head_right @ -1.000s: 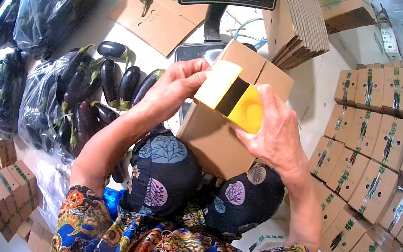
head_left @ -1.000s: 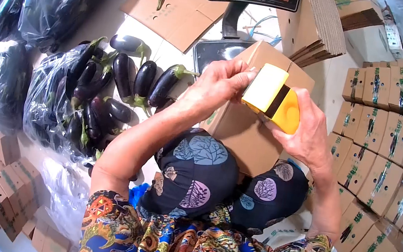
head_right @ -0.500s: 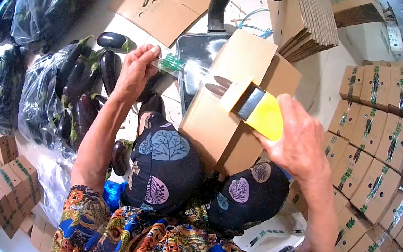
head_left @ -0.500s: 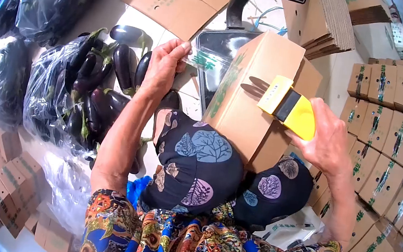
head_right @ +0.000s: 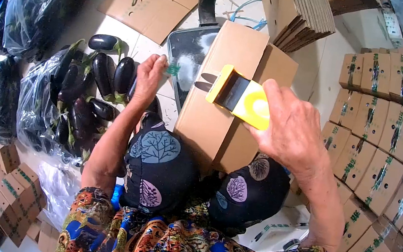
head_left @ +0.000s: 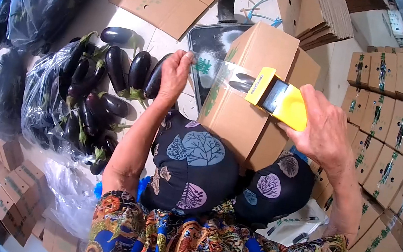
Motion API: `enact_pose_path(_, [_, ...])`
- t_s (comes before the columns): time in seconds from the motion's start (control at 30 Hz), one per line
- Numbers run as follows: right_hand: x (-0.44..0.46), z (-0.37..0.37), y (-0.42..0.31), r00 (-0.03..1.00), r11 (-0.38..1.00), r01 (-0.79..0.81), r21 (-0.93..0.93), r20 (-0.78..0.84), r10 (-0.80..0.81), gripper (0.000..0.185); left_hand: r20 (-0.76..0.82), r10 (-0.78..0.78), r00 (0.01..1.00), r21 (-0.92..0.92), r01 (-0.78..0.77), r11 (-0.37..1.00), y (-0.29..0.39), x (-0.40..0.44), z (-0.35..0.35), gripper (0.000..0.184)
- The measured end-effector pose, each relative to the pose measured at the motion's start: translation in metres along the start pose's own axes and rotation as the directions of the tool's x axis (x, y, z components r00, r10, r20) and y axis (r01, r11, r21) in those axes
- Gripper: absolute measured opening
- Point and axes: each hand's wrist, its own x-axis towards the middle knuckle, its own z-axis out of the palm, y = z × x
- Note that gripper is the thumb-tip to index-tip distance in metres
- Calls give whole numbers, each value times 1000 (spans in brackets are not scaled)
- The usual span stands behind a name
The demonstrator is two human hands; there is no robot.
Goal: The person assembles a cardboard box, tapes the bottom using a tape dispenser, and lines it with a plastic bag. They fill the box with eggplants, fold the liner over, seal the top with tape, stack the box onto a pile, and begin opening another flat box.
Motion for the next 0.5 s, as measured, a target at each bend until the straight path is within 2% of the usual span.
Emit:
enact_pose_path(0.03, [-1,1,0,1000,1000,8,-5,-17,-8,46,-15,88,996,144,-85,986,-4,1,7,26])
enact_pose_path(0.07, [-1,3,0,999,1000,20,-10,-33,-20,46,24,64,998,313,-68,947,-8,-3,10,27])
enact_pose_path(0.13, [-1,5,-1,999,1000,17,-19,-46,-18,45,63,223,973,319,-231,919,-19,-9,29,28])
enact_pose_path(0.2, [0,5,-1,999,1000,-5,-28,-39,4,45,268,172,948,599,-304,741,-31,-8,43,24])
enact_pose_path(0.23, [1,5,-1,999,999,2,-34,-33,-3,45,316,91,945,617,-277,737,-32,-6,49,20])
enact_pose_path(0.37, [4,5,0,999,1000,7,-16,-37,-8,45,371,27,928,699,-298,650,-34,-4,47,23])
enact_pose_path(0.47, [3,7,3,998,1000,25,-4,-64,-26,44,411,-7,912,741,-329,585,-60,-3,42,23])
enact_pose_path(0.5, [0,8,5,997,1000,26,-4,-72,-26,43,364,-120,924,764,-222,606,-46,-1,47,24])
